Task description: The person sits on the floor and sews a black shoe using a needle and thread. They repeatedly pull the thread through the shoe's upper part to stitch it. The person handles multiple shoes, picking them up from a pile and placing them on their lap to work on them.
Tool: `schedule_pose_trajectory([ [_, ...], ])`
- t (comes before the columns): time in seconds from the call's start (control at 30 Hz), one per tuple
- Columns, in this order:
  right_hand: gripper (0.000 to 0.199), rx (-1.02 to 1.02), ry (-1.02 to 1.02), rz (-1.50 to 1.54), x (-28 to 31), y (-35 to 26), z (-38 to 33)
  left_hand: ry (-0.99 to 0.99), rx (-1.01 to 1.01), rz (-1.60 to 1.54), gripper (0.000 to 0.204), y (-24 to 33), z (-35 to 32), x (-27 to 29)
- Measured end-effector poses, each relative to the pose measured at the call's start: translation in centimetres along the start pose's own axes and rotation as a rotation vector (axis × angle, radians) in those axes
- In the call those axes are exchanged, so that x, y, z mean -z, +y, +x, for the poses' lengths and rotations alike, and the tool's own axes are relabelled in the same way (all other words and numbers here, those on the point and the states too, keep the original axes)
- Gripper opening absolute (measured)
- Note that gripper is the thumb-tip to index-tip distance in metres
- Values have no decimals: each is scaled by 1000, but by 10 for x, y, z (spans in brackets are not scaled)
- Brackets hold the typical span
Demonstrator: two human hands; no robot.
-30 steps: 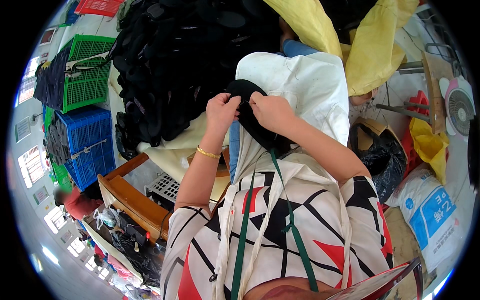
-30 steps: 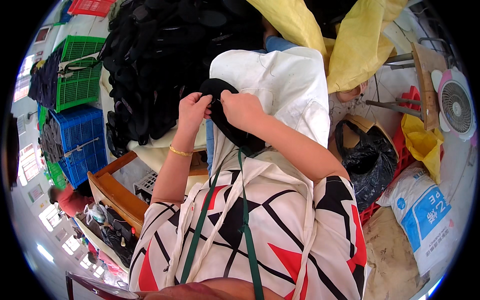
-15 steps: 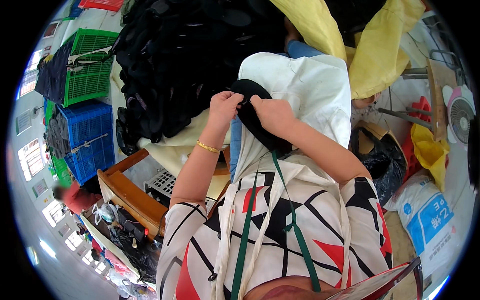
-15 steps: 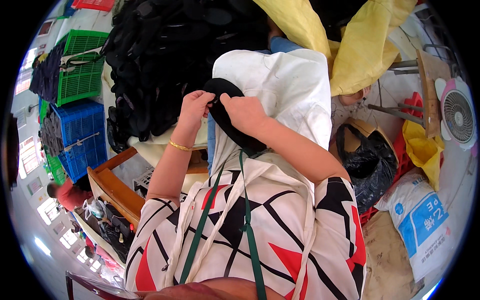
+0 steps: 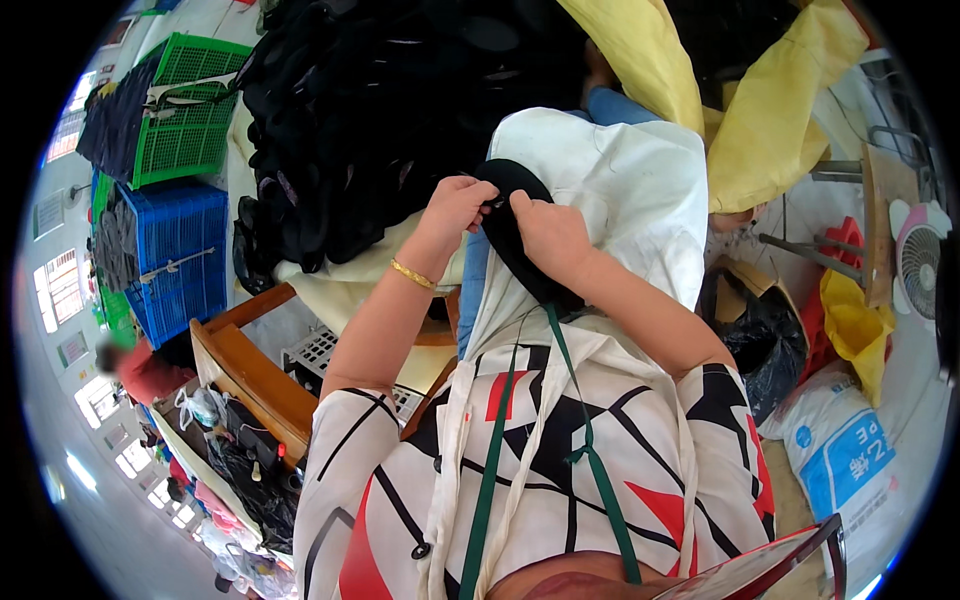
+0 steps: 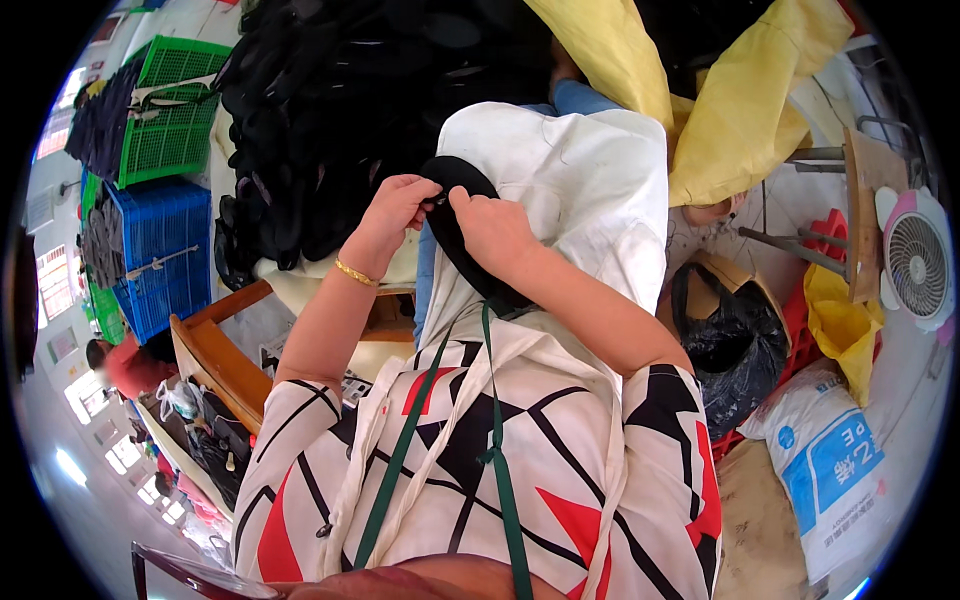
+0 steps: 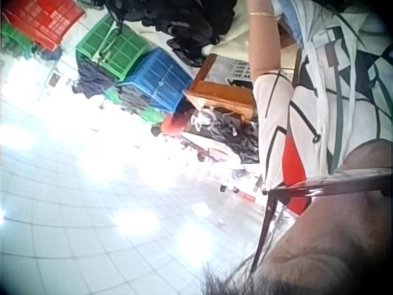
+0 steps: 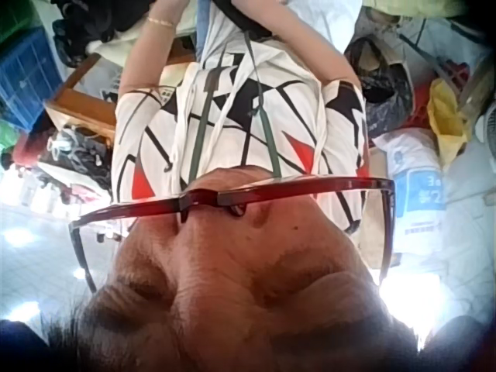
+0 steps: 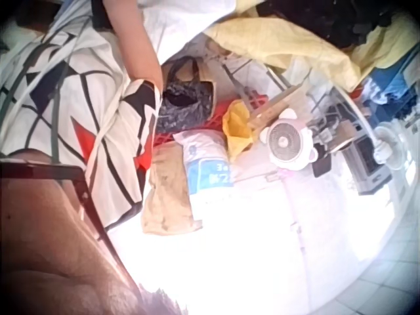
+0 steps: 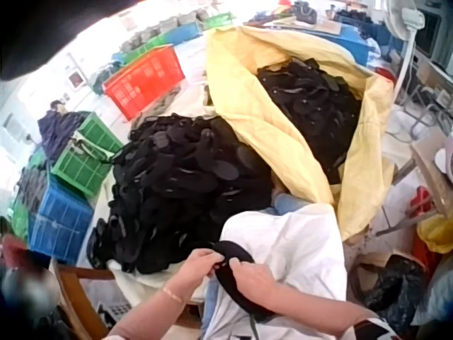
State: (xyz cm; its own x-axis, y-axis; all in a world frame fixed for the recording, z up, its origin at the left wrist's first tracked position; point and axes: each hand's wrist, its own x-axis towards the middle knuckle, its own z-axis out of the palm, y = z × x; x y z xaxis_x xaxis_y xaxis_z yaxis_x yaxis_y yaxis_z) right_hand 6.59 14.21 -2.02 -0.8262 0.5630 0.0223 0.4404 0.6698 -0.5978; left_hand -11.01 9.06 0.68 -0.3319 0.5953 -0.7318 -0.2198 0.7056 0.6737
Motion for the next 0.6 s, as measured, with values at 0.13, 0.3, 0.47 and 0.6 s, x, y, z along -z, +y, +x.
schedule_pose_trajectory([
  [0.13, 10, -17, 82, 3, -9, -2, 0, -36, 3, -67, 15, -5, 4, 5],
  [0.3, 8, -86, 86, 56, -9, -5, 2, -84, 24, -164, 14, -10, 5, 10],
  [0.47, 14, -244, 82, 450, 2, -8, 19, -107, 3, -226, 15, -10, 1, 9],
  [0.6, 12, -460, -284, 644, 43, -12, 37, -121, -4, -255, 15, -16, 4, 9],
])
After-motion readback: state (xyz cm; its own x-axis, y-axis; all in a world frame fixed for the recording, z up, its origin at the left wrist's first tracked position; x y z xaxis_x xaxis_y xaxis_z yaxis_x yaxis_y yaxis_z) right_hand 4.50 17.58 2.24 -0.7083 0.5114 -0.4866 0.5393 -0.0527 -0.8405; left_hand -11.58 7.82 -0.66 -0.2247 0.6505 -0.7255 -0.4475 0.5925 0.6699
